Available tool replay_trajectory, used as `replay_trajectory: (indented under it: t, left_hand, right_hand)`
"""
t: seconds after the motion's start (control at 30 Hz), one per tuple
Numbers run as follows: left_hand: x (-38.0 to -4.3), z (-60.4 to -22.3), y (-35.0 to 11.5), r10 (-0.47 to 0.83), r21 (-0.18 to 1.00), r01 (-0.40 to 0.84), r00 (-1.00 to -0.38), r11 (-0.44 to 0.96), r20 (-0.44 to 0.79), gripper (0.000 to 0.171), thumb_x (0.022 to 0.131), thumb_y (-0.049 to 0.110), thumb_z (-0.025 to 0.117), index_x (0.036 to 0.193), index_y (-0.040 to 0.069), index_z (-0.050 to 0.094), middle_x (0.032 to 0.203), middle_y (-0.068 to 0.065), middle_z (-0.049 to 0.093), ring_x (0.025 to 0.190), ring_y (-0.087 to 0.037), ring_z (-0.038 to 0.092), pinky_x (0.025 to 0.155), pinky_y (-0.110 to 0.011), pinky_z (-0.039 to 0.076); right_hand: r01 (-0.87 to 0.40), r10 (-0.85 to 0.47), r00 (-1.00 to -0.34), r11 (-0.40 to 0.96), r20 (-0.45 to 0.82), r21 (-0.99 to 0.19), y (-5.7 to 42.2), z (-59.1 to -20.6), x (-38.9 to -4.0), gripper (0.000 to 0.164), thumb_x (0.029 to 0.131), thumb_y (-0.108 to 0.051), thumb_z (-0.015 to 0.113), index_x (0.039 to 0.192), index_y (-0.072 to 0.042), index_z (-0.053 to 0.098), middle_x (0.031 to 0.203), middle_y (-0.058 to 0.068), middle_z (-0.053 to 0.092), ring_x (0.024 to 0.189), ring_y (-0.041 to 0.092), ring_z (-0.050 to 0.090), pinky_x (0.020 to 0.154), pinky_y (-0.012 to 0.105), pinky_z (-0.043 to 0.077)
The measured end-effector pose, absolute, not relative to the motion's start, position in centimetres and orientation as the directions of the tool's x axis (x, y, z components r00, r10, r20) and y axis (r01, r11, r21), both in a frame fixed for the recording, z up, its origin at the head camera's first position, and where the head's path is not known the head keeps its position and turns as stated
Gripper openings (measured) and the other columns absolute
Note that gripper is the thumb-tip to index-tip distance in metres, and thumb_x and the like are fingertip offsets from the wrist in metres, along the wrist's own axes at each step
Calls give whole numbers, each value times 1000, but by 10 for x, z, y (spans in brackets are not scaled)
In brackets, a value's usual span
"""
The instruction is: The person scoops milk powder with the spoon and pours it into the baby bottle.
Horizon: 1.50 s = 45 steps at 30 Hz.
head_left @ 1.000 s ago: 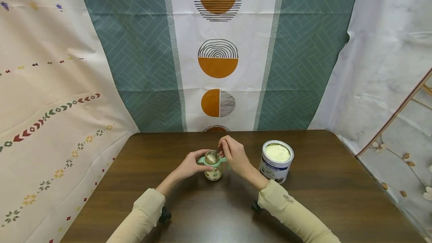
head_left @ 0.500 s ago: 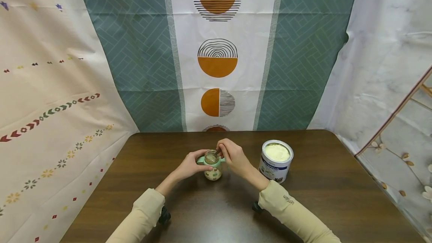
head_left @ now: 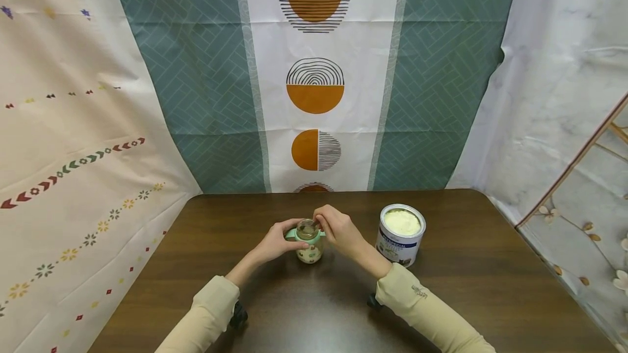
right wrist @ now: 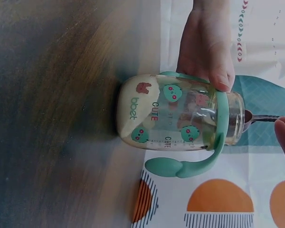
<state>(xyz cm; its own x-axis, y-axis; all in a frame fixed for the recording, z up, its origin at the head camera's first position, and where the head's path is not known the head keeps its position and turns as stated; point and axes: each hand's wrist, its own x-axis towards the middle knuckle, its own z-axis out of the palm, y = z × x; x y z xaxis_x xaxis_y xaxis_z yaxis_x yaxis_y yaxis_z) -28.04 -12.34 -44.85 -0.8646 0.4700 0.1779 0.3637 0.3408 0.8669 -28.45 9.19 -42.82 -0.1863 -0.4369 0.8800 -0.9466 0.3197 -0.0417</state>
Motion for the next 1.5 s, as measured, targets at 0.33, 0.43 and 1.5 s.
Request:
replay_trajectory:
  t: [0.33,0.43,1.5]
  left_hand:
    - [-300,-475,-125,471,861,384,-859,334,200,63,82,19,79,138,9,52,126,-13,64,103,-16,63,84,-23,51]
    - [-301,-476,-124,470,862,382,-860,332,200,62,82,22,79,137,10,53,125,-11,65,101,-14,64,84,-24,52]
    - [-304,-472,-120,427,847,362,-886,390,182,66,78,29,82,135,9,56,121,-6,68,108,-18,64,93,-32,49]
  right_hand:
    - [-944,-477,-82,317,875,85,96,-431,-284,28,104,-19,39,95,-1,59,87,5,63,72,11,60,64,19,50]
    - [-949,-481,-62,300,875,98,97,-431,-284,26,103,-20,41,95,-3,60,87,5,64,75,12,64,67,19,53]
    - [-593,-74,-805,127,589,-795,111,-394,-274,29,105,-6,37,95,10,59,92,27,64,66,35,63,53,35,54]
